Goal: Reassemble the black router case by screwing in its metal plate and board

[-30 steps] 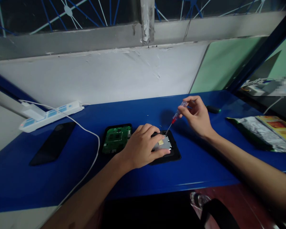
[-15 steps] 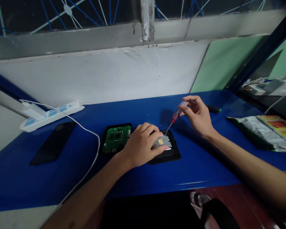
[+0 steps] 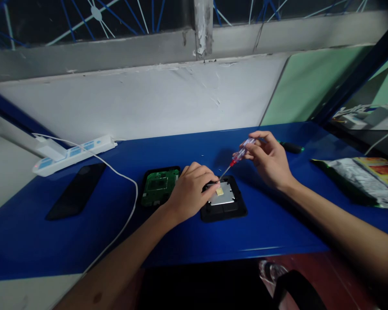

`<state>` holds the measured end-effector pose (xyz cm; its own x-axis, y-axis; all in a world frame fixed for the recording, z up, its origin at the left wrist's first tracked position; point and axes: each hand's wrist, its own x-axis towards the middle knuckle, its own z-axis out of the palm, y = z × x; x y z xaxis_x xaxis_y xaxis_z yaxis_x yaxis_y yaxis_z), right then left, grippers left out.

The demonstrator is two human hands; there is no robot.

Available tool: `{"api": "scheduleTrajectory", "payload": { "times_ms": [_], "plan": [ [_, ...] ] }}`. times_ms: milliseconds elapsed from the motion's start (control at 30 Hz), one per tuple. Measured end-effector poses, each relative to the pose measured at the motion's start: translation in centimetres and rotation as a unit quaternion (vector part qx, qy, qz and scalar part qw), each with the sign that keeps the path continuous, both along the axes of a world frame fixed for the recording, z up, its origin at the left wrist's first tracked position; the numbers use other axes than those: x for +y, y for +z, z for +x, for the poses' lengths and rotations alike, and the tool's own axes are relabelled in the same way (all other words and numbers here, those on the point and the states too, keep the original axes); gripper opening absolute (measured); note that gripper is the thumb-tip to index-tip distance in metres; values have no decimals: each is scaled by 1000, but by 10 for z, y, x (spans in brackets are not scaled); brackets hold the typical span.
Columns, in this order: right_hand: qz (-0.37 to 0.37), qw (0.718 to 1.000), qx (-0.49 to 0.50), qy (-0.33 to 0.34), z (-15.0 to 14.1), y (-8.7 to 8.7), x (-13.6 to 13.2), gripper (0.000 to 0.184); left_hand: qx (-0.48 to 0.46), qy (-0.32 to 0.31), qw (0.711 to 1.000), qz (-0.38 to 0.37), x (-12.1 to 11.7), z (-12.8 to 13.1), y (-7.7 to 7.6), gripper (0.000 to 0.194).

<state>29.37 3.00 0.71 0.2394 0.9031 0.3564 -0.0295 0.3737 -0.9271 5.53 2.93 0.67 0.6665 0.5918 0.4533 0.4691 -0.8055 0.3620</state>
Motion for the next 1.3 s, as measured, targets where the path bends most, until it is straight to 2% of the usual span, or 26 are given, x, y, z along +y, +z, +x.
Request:
{"api": "scheduleTrajectory", "payload": {
  "times_ms": [133,467,667,933,1033,1133,1300],
  "plan": [
    [15,1000,1,-3,-1,3,-2,27,2,15,1000,6,0,0,1,9],
    [60,995,-75,-29,-10,13,-13,29,16,21,1000,12,-2,1,1,9],
    [119,984,-121,-56,-15,20,-22,26,20,25,999,12,-2,2,1,13],
    [120,986,-113,-17,-21,21,-30,28,29,17,999,16,-2,1,-1,14],
    [134,983,-110,-57,-21,21,-30,27,29,21,999,5,-2,1,0,11],
    [147,976,-122,-101,-17,21,-26,26,29,21,999,-6,-3,-1,2,30],
    [148,973,-147,-102,-7,18,-19,24,27,27,999,-8,-3,-2,6,26]
  ]
}}
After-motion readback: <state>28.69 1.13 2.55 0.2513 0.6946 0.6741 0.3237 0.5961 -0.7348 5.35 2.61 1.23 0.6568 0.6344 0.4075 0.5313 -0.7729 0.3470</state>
